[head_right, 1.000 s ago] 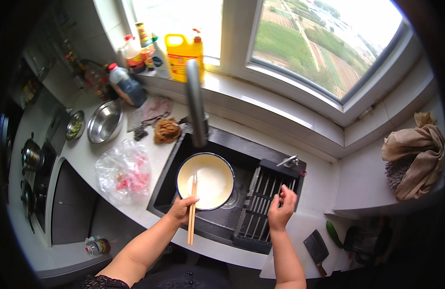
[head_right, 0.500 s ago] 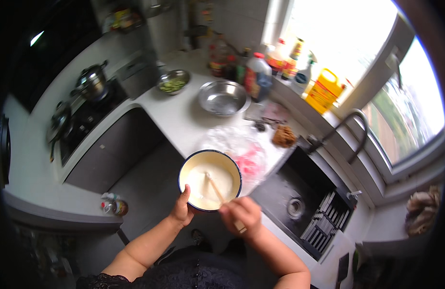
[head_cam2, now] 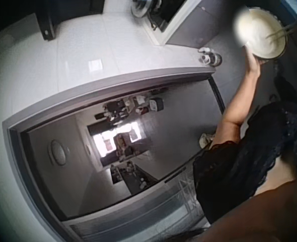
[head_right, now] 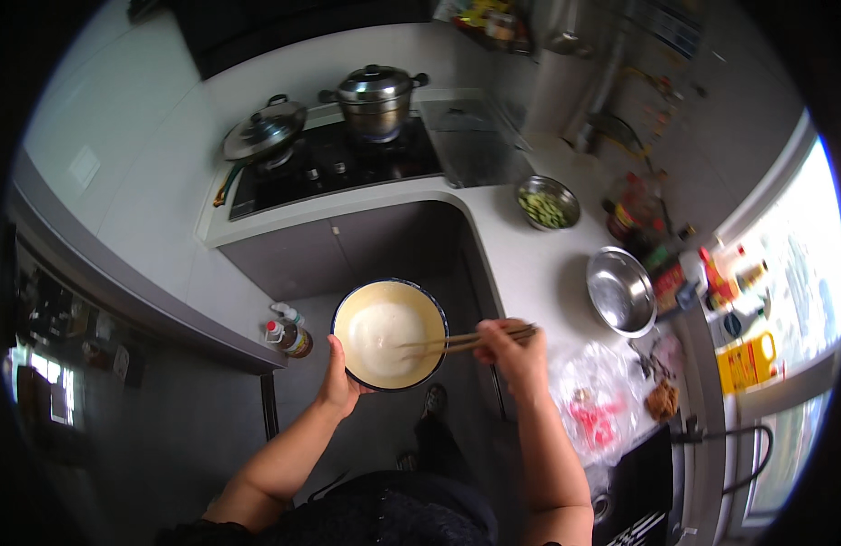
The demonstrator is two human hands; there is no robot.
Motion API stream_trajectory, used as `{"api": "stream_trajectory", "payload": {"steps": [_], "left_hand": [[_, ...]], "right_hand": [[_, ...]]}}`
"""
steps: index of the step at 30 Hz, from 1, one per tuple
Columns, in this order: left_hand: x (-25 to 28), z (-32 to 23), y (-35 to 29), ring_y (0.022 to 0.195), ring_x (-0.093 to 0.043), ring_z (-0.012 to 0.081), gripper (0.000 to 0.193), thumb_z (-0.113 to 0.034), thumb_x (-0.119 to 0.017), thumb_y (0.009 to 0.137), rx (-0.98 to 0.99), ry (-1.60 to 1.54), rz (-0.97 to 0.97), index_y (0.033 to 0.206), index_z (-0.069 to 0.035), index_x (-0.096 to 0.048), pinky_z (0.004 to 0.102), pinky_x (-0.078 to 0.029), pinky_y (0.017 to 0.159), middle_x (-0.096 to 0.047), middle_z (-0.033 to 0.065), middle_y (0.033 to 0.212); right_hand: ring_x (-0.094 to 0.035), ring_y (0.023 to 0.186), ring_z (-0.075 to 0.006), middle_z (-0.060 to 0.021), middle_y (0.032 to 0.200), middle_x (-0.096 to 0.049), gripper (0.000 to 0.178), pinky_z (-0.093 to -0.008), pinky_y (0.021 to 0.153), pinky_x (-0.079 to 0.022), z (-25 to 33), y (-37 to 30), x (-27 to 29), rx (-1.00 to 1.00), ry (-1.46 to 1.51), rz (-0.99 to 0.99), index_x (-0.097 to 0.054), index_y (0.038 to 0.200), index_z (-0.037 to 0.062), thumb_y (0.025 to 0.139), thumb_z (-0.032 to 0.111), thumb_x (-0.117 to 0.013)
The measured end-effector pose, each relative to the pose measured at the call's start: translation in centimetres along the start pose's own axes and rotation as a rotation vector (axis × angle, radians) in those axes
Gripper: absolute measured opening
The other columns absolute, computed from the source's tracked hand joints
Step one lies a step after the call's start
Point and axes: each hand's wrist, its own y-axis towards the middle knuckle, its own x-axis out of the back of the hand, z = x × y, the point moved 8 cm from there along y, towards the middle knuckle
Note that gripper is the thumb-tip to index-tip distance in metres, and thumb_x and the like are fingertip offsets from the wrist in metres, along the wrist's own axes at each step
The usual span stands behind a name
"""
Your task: The person prepares a dish by first mixing a white liquid in a bowl with chopsticks, then pouring it into a pot of boiling water on the stove. They retrieve eggs from a plastic bag, wash them under the tap, and hold them ready for use.
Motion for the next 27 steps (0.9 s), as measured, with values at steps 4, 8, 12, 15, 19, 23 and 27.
{"api": "stream_trajectory", "payload": {"steps": [4, 8, 12, 15, 19, 23, 27], "left_hand": [[3.6, -2.4, 4.2, 0.1, -0.065, 0.0185, 0.091, -0.082, -0.026, 0.083, -0.025, -0.004, -0.064, 0.142, -0.013, -0.033, 0.0318, -0.057, 0.068, -0.058, 0.0101, 0.124], [5.9, -5.8, 8.9, 0.116, -0.056, 0.0232, 0.092, -0.083, -0.025, 0.082, -0.056, -0.019, -0.19, 0.144, -0.015, -0.032, 0.0433, -0.053, 0.079, -0.051, 0.0084, 0.135], [7.2, -9.3, 14.6, 0.118, -0.055, 0.0254, 0.092, -0.083, -0.025, 0.082, -0.04, -0.036, -0.205, 0.145, -0.015, -0.03, 0.0454, -0.052, 0.082, -0.048, 0.009, 0.138], [8.5, -11.7, 17.4, 0.11, -0.06, 0.0215, 0.093, -0.083, -0.024, 0.082, -0.044, -0.081, -0.255, 0.144, -0.014, -0.03, 0.0373, -0.055, 0.076, -0.052, 0.0105, 0.133], [9.6, -14.6, 21.9, 0.111, -0.06, 0.0219, 0.093, -0.082, -0.024, 0.083, -0.045, -0.114, -0.254, 0.145, -0.014, -0.029, 0.0384, -0.055, 0.078, -0.052, 0.0105, 0.133], [12.6, -17.9, 26.1, 0.112, -0.059, 0.0236, 0.092, -0.081, -0.025, 0.083, -0.056, -0.127, -0.18, 0.145, -0.013, -0.028, 0.0407, -0.056, 0.08, -0.051, 0.0124, 0.135], [15.9, -21.6, 31.1, 0.118, -0.056, 0.0264, 0.094, -0.081, -0.025, 0.083, -0.01, -0.095, -0.128, 0.146, -0.011, -0.027, 0.0443, -0.053, 0.085, -0.049, 0.014, 0.137]], "right_hand": [[-0.061, 0.057, -0.0112, -0.0087, 0.068, -0.066, 0.022, -0.02, 0.055, -0.05, 2.7, 5.6, -8.5, 0.195, 0.03, 0.195, -0.067, 0.089, -0.0062, 0.088, 0.015, -0.069], [-0.063, 0.06, -0.0118, -0.0078, 0.071, -0.067, 0.021, -0.0234, 0.055, -0.051, 4.5, 14.7, -8.5, 0.025, -0.081, 0.151, -0.067, 0.087, -0.0045, 0.087, 0.016, -0.07], [-0.061, 0.054, -0.0133, -0.0089, 0.071, -0.066, 0.02, -0.023, 0.05, -0.049, 6.5, 19.6, -15.9, 0.159, -0.014, 0.408, -0.067, 0.086, -0.0038, 0.086, 0.016, -0.069], [-0.062, 0.054, -0.0131, -0.0096, 0.069, -0.066, 0.018, -0.024, 0.051, -0.052, 8.3, 26.1, -15.3, 0.061, -0.11, 0.302, -0.067, 0.086, -0.0045, 0.087, 0.013, -0.067], [-0.061, 0.053, -0.0125, -0.0095, 0.068, -0.066, 0.02, -0.0238, 0.049, -0.05, 9.5, 29.7, -20.4, 0.186, -0.009, 0.331, -0.067, 0.086, -0.0047, 0.087, 0.016, -0.068], [-0.063, 0.053, -0.0138, -0.0117, 0.071, -0.067, 0.02, -0.0246, 0.049, -0.052, 10.9, 35.9, -21.9, 0.044, -0.129, 0.284, -0.067, 0.087, -0.0045, 0.086, 0.016, -0.069], [-0.063, 0.054, -0.0126, -0.01, 0.07, -0.066, 0.021, -0.0233, 0.049, -0.052, 12.4, 38.3, -27.2, 0.132, -0.01, 0.238, -0.066, 0.086, -0.0053, 0.088, 0.015, -0.068]]}}
